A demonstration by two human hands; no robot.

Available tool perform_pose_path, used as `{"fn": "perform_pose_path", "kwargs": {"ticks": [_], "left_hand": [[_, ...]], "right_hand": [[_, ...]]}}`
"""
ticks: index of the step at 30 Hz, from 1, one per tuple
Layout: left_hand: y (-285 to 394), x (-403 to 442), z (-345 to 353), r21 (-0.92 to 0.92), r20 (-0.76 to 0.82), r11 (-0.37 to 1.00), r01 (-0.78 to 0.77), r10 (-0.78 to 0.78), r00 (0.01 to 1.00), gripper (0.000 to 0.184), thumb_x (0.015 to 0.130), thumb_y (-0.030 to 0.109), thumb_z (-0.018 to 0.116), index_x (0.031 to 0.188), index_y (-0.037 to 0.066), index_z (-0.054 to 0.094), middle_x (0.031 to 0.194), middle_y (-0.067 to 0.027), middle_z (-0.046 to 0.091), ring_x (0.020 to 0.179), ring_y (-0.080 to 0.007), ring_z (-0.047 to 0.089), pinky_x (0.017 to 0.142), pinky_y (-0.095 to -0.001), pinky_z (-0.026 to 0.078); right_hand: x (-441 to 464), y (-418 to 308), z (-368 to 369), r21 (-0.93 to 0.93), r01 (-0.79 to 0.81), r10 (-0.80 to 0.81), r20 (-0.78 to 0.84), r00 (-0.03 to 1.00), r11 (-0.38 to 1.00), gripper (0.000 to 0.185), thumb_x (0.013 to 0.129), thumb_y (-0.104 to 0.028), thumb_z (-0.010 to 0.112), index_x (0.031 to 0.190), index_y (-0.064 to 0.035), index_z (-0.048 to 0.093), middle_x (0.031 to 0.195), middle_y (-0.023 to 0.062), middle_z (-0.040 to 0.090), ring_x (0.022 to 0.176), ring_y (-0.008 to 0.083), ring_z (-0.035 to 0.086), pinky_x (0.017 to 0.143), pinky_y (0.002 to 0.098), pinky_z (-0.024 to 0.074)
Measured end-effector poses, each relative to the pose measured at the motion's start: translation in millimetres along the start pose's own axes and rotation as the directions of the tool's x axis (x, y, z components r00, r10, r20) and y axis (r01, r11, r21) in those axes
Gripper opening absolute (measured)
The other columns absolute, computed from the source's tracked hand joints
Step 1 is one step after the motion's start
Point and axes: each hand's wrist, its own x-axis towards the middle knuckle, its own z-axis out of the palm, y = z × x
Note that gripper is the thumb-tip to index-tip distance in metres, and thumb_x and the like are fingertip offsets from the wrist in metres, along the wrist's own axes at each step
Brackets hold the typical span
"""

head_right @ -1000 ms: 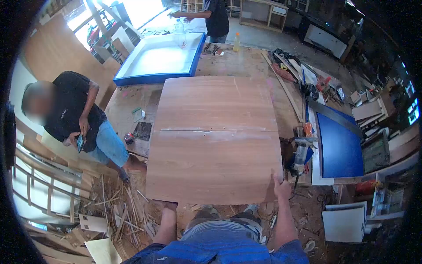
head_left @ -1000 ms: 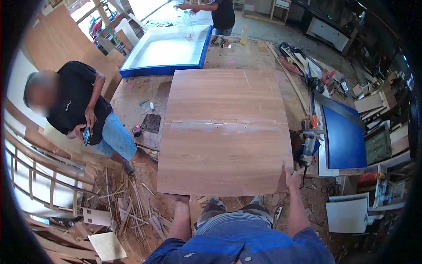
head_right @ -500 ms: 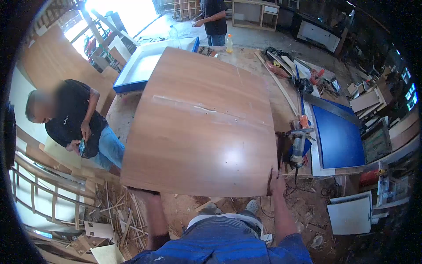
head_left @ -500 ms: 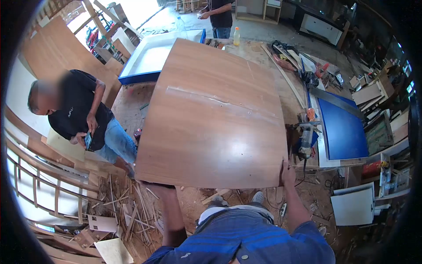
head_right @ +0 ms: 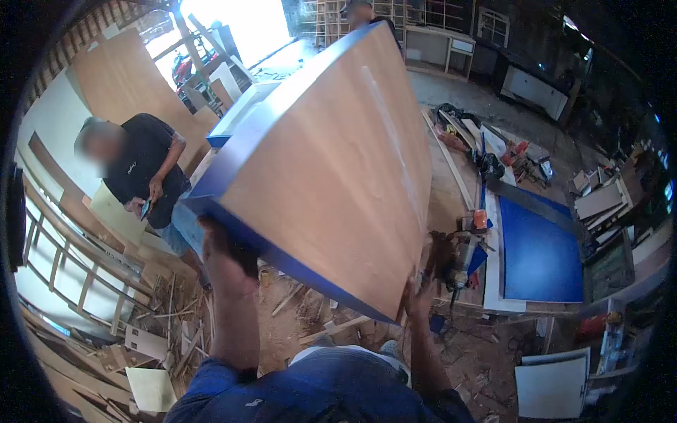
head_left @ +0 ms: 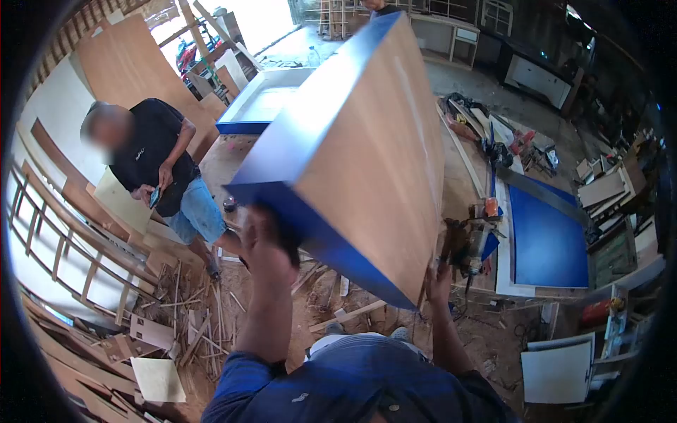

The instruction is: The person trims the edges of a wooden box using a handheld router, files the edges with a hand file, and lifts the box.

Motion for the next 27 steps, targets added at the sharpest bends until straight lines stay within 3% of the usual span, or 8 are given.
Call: {"fn": "perform_pose_path", "kwargs": {"ticks": [4, 8, 12, 16, 19, 21, 23, 27], "left_hand": [[-11, -26, 69, 0.107, 0.179, 0.991, -0.081, 0.061, 0.982, 0.039, 0.113, 0.039, 0.069, 0.131, 0.004, 0.067, 0.108, 0.0008, 0.071, 0.095, -0.0081, 0.066, 0.082, -0.0249, 0.053], [-23, -47, 122, 0.105, 0.338, 0.993, -0.057, 0.018, 0.941, 0.041, 0.109, 0.035, 0.076, 0.132, 0.003, 0.068, 0.104, 0.0023, 0.072, 0.089, -0.0041, 0.063, 0.078, -0.0226, 0.052], [-24, -68, 158, 0.203, 0.345, 0.979, 0.0, -0.072, 0.936, 0.03, 0.108, 0.029, 0.076, 0.124, 0.004, 0.069, 0.103, 0.0031, 0.071, 0.089, -0.0017, 0.061, 0.077, -0.0206, 0.05], [-53, -75, 131, 0.237, 0.502, 0.971, 0.0, -0.122, 0.856, 0.027, 0.11, 0.029, 0.073, 0.118, 0.003, 0.068, 0.096, 0.0001, 0.072, 0.084, -0.0061, 0.063, 0.078, -0.0243, 0.052], [-113, -79, 76, 0.04, 0.513, 0.963, 0.267, -0.249, 0.821, 0.035, 0.113, 0.036, 0.068, 0.117, 0.001, 0.068, 0.088, -0.0019, 0.07, 0.079, -0.0105, 0.064, 0.077, -0.0297, 0.053], [-181, -97, 19, 0.097, 0.232, 0.816, 0.57, -0.575, 0.784, 0.04, 0.115, 0.04, 0.062, 0.118, 0.001, 0.068, 0.088, -0.005, 0.072, 0.079, -0.0144, 0.067, 0.077, -0.0343, 0.054], [-279, -124, -66, 0.289, 0.111, 0.625, 0.725, -0.774, 0.623, 0.041, 0.112, 0.045, 0.067, 0.109, 0.004, 0.072, 0.087, -0.0054, 0.072, 0.082, -0.014, 0.069, 0.077, -0.0352, 0.054], [-382, -208, -134, 0.742, -0.062, 0.354, 0.569, -0.809, 0.584, 0.053, 0.097, 0.048, 0.082, 0.11, -0.003, 0.08, 0.095, -0.0085, 0.077, 0.082, -0.0154, 0.069, 0.073, -0.0348, 0.054]], "right_hand": [[29, -209, -90, 0.477, 0.289, -0.308, -0.039, 0.951, 0.83, 0.088, 0.106, -0.059, 0.067, 0.161, 0.0049, 0.042, 0.165, 0.0241, 0.046, 0.156, 0.0366, 0.043, 0.128, 0.0483, 0.0323], [32, -376, -183, 0.478, 0.847, -0.843, -0.333, 0.422, 0.235, 0.089, 0.1, -0.066, 0.069, 0.159, -0.0027, 0.05, 0.167, 0.0236, 0.046, 0.157, 0.04, 0.043, 0.13, 0.059, 0.0283], [16, -450, -231, 0.275, 0.957, -0.908, -0.373, 0.192, 0.089, 0.067, 0.095, -0.056, 0.073, 0.138, -0.004, 0.068, 0.143, 0.0233, 0.067, 0.142, 0.0413, 0.059, 0.127, 0.0623, 0.0325], [19, -448, -262, 0.165, 0.974, -0.934, -0.297, 0.198, 0.154, 0.046, 0.091, -0.044, 0.074, 0.113, -0.004, 0.075, 0.117, 0.0213, 0.078, 0.122, 0.0379, 0.07, 0.124, 0.0611, 0.0376], [24, -431, -277, 0.205, 0.969, -0.923, -0.327, 0.201, 0.138, 0.04, 0.093, -0.042, 0.071, 0.106, -0.0045, 0.074, 0.113, 0.0213, 0.078, 0.118, 0.0349, 0.071, 0.122, 0.0596, 0.0409], [33, -422, -285, 0.218, 0.969, -0.928, -0.326, 0.182, 0.113, 0.04, 0.095, -0.043, 0.068, 0.106, -0.0052, 0.074, 0.115, 0.0214, 0.078, 0.119, 0.034, 0.071, 0.121, 0.0592, 0.0422], [40, -418, -286, 0.239, 0.968, -0.932, -0.326, 0.158, 0.081, 0.041, 0.097, -0.046, 0.065, 0.107, -0.0062, 0.073, 0.116, 0.0209, 0.077, 0.12, 0.0337, 0.07, 0.12, 0.0592, 0.0427], [43, -434, -298, 0.289, 0.948, -0.97, -0.163, 0.183, 0.13, 0.049, 0.1, -0.058, 0.061, 0.108, -0.0116, 0.075, 0.113, 0.0172, 0.075, 0.116, 0.0324, 0.068, 0.115, 0.0579, 0.0441]]}}
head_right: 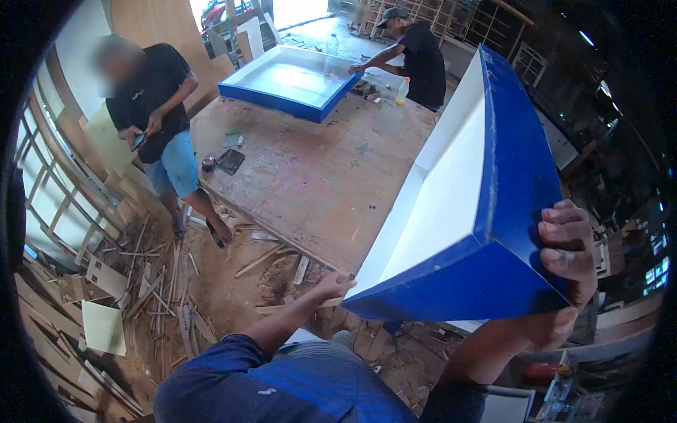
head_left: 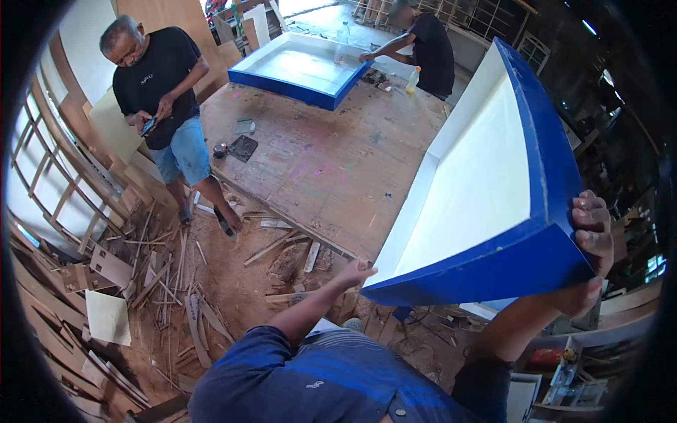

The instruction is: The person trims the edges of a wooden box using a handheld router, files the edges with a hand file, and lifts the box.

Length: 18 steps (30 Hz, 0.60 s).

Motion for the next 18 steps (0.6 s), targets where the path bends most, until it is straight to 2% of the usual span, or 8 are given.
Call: {"fn": "perform_pose_path", "kwargs": {"ticks": [3, 4, 5, 9, 11, 14, 16, 18], "left_hand": [[-56, 16, 32, -0.228, 0.188, 0.974, -0.003, 0.047, 0.981, 0.054, 0.095, 0.039, 0.085, 0.122, -0.007, 0.078, 0.104, -0.0116, 0.079, 0.085, -0.0178, 0.071, 0.075, -0.0359, 0.056], [-5, -16, 25, -0.229, 0.153, 0.963, 0.142, -0.108, 0.982, 0.063, 0.1, 0.042, 0.082, 0.135, -0.009, 0.07, 0.127, -0.0204, 0.075, 0.114, -0.0242, 0.071, 0.099, -0.0392, 0.056], [-3, -19, 27, -0.248, 0.116, 0.952, 0.177, -0.152, 0.982, 0.06, 0.102, 0.04, 0.08, 0.135, -0.01, 0.071, 0.128, -0.0197, 0.076, 0.112, -0.0249, 0.072, 0.099, -0.0416, 0.057], [-77, 26, 32, -0.103, 0.148, 0.959, 0.264, -0.248, 0.957, 0.059, 0.106, 0.039, 0.076, 0.138, -0.01, 0.07, 0.125, -0.0183, 0.077, 0.107, -0.0241, 0.073, 0.095, -0.0396, 0.057], [-76, 27, 34, -0.077, 0.167, 0.959, 0.272, -0.257, 0.952, 0.057, 0.106, 0.039, 0.076, 0.135, -0.01, 0.071, 0.121, -0.0166, 0.078, 0.103, -0.0228, 0.073, 0.092, -0.0385, 0.058], [-75, 25, 28, -0.076, 0.175, 0.968, 0.238, -0.222, 0.959, 0.054, 0.106, 0.041, 0.076, 0.13, -0.008, 0.075, 0.113, -0.0128, 0.08, 0.097, -0.0201, 0.073, 0.085, -0.0374, 0.058], [-48, 11, 18, -0.038, 0.18, 0.97, 0.241, -0.231, 0.956, 0.054, 0.105, 0.043, 0.076, 0.128, -0.006, 0.077, 0.108, -0.0116, 0.08, 0.093, -0.0195, 0.072, 0.084, -0.0376, 0.057], [-36, 9, 12, 0.01, 0.181, 0.972, 0.233, -0.231, 0.956, 0.055, 0.105, 0.045, 0.076, 0.125, -0.005, 0.078, 0.104, -0.0113, 0.08, 0.09, -0.0196, 0.072, 0.082, -0.0378, 0.057]], "right_hand": [[21, 1, -19, -0.004, 0.008, -0.007, 0.236, 0.972, 1.0, 0.057, 0.098, -0.066, 0.06, 0.104, -0.0127, 0.077, 0.11, 0.0178, 0.074, 0.111, 0.032, 0.066, 0.105, 0.0556, 0.0462], [33, 2, -26, 0.0, 0.017, -0.017, 0.31, 0.951, 1.0, 0.058, 0.097, -0.067, 0.059, 0.103, -0.0124, 0.078, 0.11, 0.0182, 0.073, 0.11, 0.032, 0.065, 0.104, 0.0554, 0.0465], [53, 4, -40, 0.048, -0.007, -0.017, 0.49, 0.872, 0.999, 0.067, 0.098, -0.073, 0.059, 0.109, -0.011, 0.08, 0.116, 0.0226, 0.074, 0.117, 0.0376, 0.067, 0.106, 0.0578, 0.0472], [93, -1, -31, 0.093, -0.233, 0.11, 0.677, 0.728, 0.968, 0.069, 0.106, -0.07, 0.053, 0.12, -0.0092, 0.081, 0.139, 0.0303, 0.071, 0.14, 0.0491, 0.062, 0.12, 0.0614, 0.0435], [109, 1, -11, 0.043, -0.24, 0.143, 0.694, 0.705, 0.97, 0.06, 0.106, -0.061, 0.058, 0.12, -0.008, 0.081, 0.139, 0.0286, 0.071, 0.138, 0.0454, 0.065, 0.123, 0.0598, 0.0431], [130, 35, 2, 0.048, -0.061, 0.002, 0.77, 0.638, 0.997, 0.048, 0.101, -0.053, 0.066, 0.108, -0.0084, 0.082, 0.13, 0.0229, 0.076, 0.127, 0.0397, 0.072, 0.123, 0.0584, 0.0439], [143, 36, 24, -0.136, -0.142, 0.194, 0.79, 0.582, 0.981, 0.025, 0.101, -0.036, 0.071, 0.115, -0.0155, 0.079, 0.112, 0.0175, 0.079, 0.107, 0.0358, 0.078, 0.116, 0.0601, 0.0482], [147, 42, 23, -0.143, -0.09, 0.169, 0.835, 0.523, 0.986, 0.018, 0.097, -0.029, 0.07, 0.108, -0.0164, 0.075, 0.095, 0.0149, 0.075, 0.094, 0.0306, 0.074, 0.112, 0.0598, 0.0482]]}}
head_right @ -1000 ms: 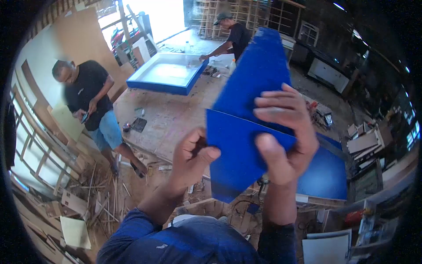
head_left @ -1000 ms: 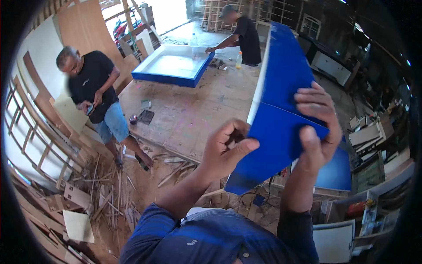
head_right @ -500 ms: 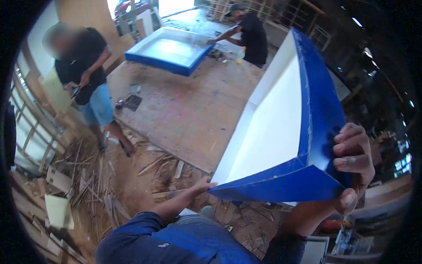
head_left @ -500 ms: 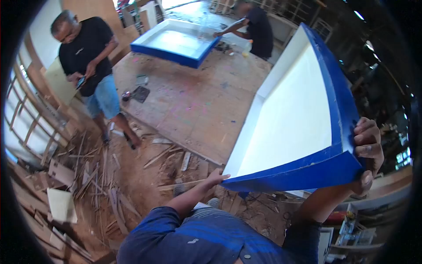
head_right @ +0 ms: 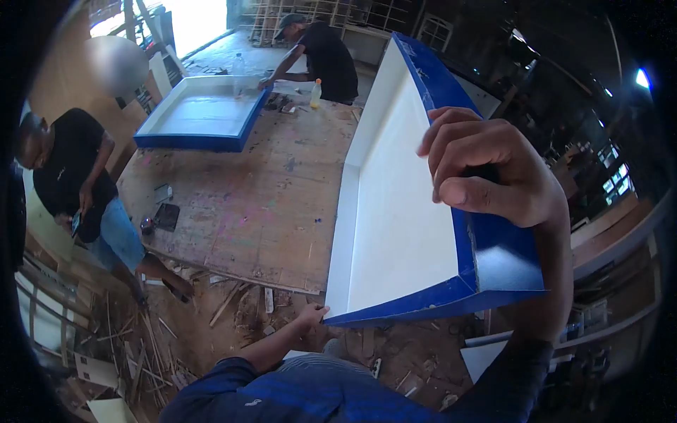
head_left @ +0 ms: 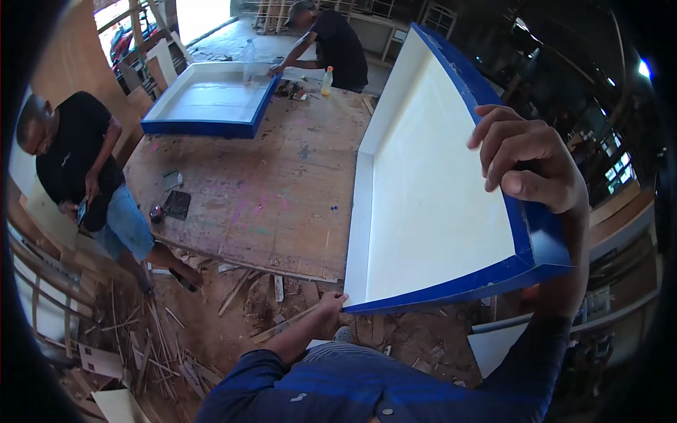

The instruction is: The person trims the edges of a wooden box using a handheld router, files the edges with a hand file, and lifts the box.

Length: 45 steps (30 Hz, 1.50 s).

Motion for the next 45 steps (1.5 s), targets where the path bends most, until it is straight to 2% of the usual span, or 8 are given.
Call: {"fn": "perform_pose_path", "kwargs": {"ticks": [4, 12, 14, 18, 22, 26, 35, 45], "left_hand": [[4, -2, 2, 0.019, 0.018, 1.0, 0.01, -0.011, 1.0, 0.058, 0.104, 0.049, 0.075, 0.123, -0.005, 0.079, 0.103, -0.0135, 0.08, 0.09, -0.0219, 0.072, 0.083, -0.0397, 0.057], [8, 26, 23, 0.026, -0.068, 0.999, 0.023, -0.021, 0.997, 0.076, 0.098, 0.061, 0.076, 0.126, -0.01, 0.076, 0.118, -0.0261, 0.08, 0.11, -0.0333, 0.078, 0.095, -0.0442, 0.06], [-26, 51, 41, 0.07, -0.167, 0.995, -0.077, 0.087, 0.982, 0.084, 0.095, 0.067, 0.075, 0.126, -0.01, 0.076, 0.12, -0.0291, 0.079, 0.112, -0.0374, 0.078, 0.096, -0.0453, 0.06], [-15, 43, 39, -0.026, -0.101, 0.999, 0.036, -0.039, 0.994, 0.086, 0.092, 0.07, 0.077, 0.128, -0.007, 0.077, 0.121, -0.0296, 0.079, 0.113, -0.0406, 0.078, 0.099, -0.046, 0.059], [-3, 34, 38, -0.11, -0.104, 0.994, -0.006, -0.005, 0.995, 0.086, 0.091, 0.072, 0.077, 0.127, -0.005, 0.078, 0.12, -0.0285, 0.079, 0.114, -0.041, 0.078, 0.099, -0.0456, 0.059], [11, 23, 40, -0.005, -0.164, 0.999, 0.044, -0.044, 0.985, 0.087, 0.091, 0.072, 0.076, 0.129, -0.006, 0.077, 0.121, -0.028, 0.079, 0.114, -0.0408, 0.077, 0.1, -0.0455, 0.059], [-30, 23, 49, -0.029, -0.271, 0.995, -0.092, 0.08, 0.959, 0.082, 0.091, 0.07, 0.077, 0.13, -0.001, 0.079, 0.121, -0.0268, 0.08, 0.114, -0.0373, 0.078, 0.102, -0.0447, 0.058], [-68, -45, -47, -0.088, -0.356, 0.991, -0.099, 0.061, 0.933, 0.075, 0.091, 0.064, 0.08, 0.131, 0.002, 0.079, 0.117, -0.0259, 0.081, 0.11, -0.0364, 0.08, 0.1, -0.0438, 0.059]], "right_hand": [[3, -11, 14, -0.021, -0.142, 0.141, -0.026, 0.99, 0.99, 0.028, 0.074, -0.034, 0.067, 0.064, -0.0072, 0.067, 0.07, 0.0078, 0.063, 0.077, 0.0197, 0.065, 0.118, 0.0506, 0.0378], [-5, -9, 13, 0.095, 0.066, -0.074, 0.089, 0.993, 0.993, 0.055, 0.107, -0.051, 0.065, 0.065, -0.0154, 0.062, 0.053, 0.0, 0.056, 0.047, 0.0153, 0.05, 0.068, 0.0389, 0.0397], [-7, -9, 10, 0.131, 0.106, -0.122, 0.124, 0.985, 0.986, 0.06, 0.108, -0.057, 0.064, 0.063, -0.0165, 0.061, 0.053, -0.0008, 0.057, 0.046, 0.014, 0.049, 0.065, 0.037, 0.0373], [-18, 3, 12, 0.173, 0.219, -0.242, 0.131, 0.961, 0.96, 0.068, 0.099, -0.078, 0.063, 0.066, -0.0194, 0.071, 0.059, -0.0047, 0.065, 0.051, 0.0086, 0.058, 0.066, 0.0314, 0.0427], [-36, -5, 8, 0.12, 0.176, -0.194, 0.161, 0.968, 0.977, 0.07, 0.1, -0.08, 0.058, 0.065, -0.0197, 0.069, 0.058, -0.0059, 0.065, 0.054, 0.0079, 0.064, 0.065, 0.028, 0.0479], [-25, -12, 0, 0.019, 0.132, -0.132, 0.287, 0.949, 0.991, 0.077, 0.105, -0.078, 0.051, 0.059, -0.018, 0.062, 0.051, -0.0047, 0.056, 0.044, 0.0088, 0.051, 0.058, 0.0311, 0.0401], [14, -52, 28, 0.056, 0.151, -0.159, 0.194, 0.968, 0.987, 0.077, 0.112, -0.068, 0.047, 0.056, -0.0164, 0.057, 0.048, -0.0022, 0.053, 0.039, 0.0104, 0.049, 0.051, 0.0303, 0.0411], [99, -128, 54, 0.041, 0.147, -0.152, 0.176, 0.973, 0.988, 0.079, 0.111, -0.072, 0.046, 0.055, -0.0165, 0.056, 0.049, -0.0033, 0.051, 0.042, 0.0102, 0.049, 0.053, 0.0305, 0.0396]]}}
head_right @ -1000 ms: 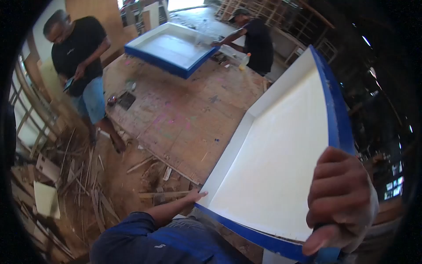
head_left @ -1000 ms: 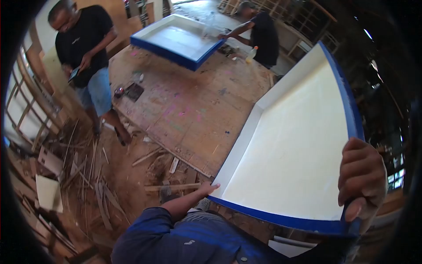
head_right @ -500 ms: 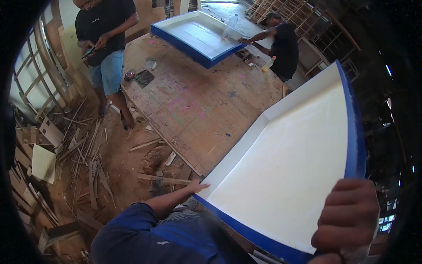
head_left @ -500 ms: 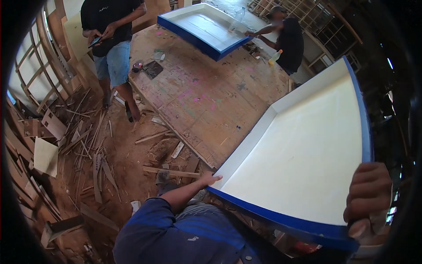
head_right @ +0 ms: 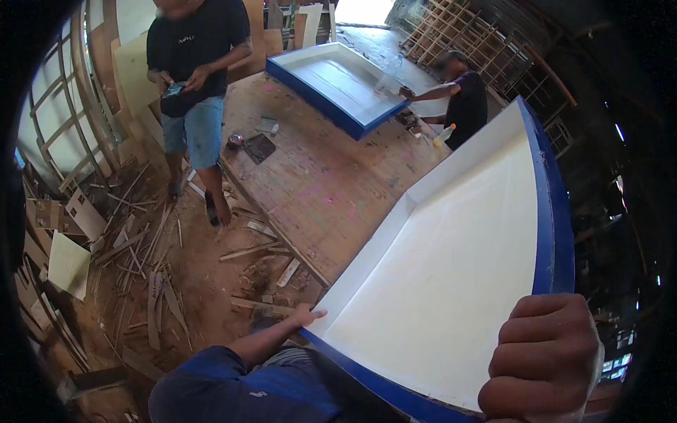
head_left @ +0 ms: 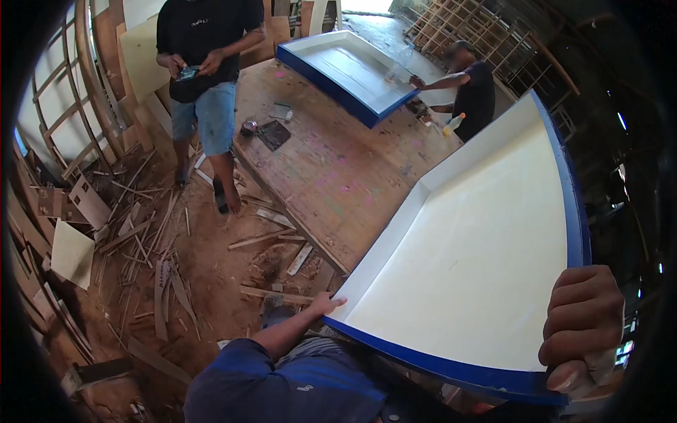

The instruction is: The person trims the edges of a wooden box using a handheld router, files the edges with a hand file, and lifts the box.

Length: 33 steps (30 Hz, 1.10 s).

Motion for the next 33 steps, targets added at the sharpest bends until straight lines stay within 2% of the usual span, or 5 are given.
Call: {"fn": "perform_pose_path", "kwargs": {"ticks": [18, 25, 28, 31, 33], "left_hand": [[-23, 8, -250, -0.121, -0.098, 0.993, 0.01, -0.022, 0.995, 0.06, 0.096, 0.053, 0.08, 0.128, 0.001, 0.08, 0.11, -0.0203, 0.083, 0.1, -0.0278, 0.081, 0.091, -0.0399, 0.06], [-29, 9, -280, 0.002, -0.168, 1.0, 0.01, -0.01, 0.986, 0.059, 0.096, 0.049, 0.082, 0.13, 0.001, 0.079, 0.112, -0.0169, 0.083, 0.1, -0.025, 0.08, 0.094, -0.0386, 0.059], [-29, 6, -280, -0.139, -0.113, 0.99, 0.038, -0.054, 0.992, 0.057, 0.097, 0.046, 0.082, 0.13, 0.001, 0.079, 0.112, -0.0165, 0.083, 0.101, -0.0246, 0.079, 0.094, -0.0388, 0.059], [-34, 9, -275, -0.175, -0.16, 0.984, -0.023, -0.006, 0.987, 0.053, 0.098, 0.043, 0.081, 0.129, 0.001, 0.079, 0.112, -0.0164, 0.083, 0.1, -0.0238, 0.079, 0.092, -0.039, 0.059], [-33, 8, -275, -0.185, -0.171, 0.983, 0.011, -0.044, 0.984, 0.052, 0.098, 0.042, 0.081, 0.128, 0.0, 0.079, 0.111, -0.0164, 0.083, 0.099, -0.0232, 0.079, 0.091, -0.0392, 0.059]], "right_hand": [[158, -13, 17, 0.001, 0.219, -0.219, -0.045, 0.975, 0.976, 0.078, 0.11, -0.073, 0.046, 0.057, -0.0166, 0.057, 0.051, -0.0039, 0.053, 0.044, 0.0094, 0.05, 0.054, 0.0311, 0.0408], [161, -1, 16, 0.043, 0.213, -0.214, 0.0, 0.977, 0.976, 0.077, 0.11, -0.075, 0.044, 0.061, -0.0177, 0.061, 0.053, -0.005, 0.055, 0.046, 0.0087, 0.051, 0.056, 0.0309, 0.0412], [147, 17, 21, 0.099, 0.307, -0.304, -0.047, 0.952, 0.947, 0.078, 0.11, -0.076, 0.043, 0.063, -0.0183, 0.068, 0.053, -0.0066, 0.056, 0.047, 0.0068, 0.052, 0.059, 0.0309, 0.0422], [130, 5, 2, 0.083, 0.104, -0.097, -0.082, 0.992, 0.991, 0.067, 0.111, -0.07, 0.049, 0.102, -0.0101, 0.08, 0.086, 0.0032, 0.073, 0.08, 0.0123, 0.069, 0.078, 0.035, 0.0523], [109, 12, 0, 0.085, 0.042, -0.028, -0.161, 0.987, 0.995, 0.065, 0.111, -0.067, 0.051, 0.107, -0.0082, 0.078, 0.093, 0.0046, 0.073, 0.086, 0.0137, 0.069, 0.082, 0.0355, 0.0525]]}}
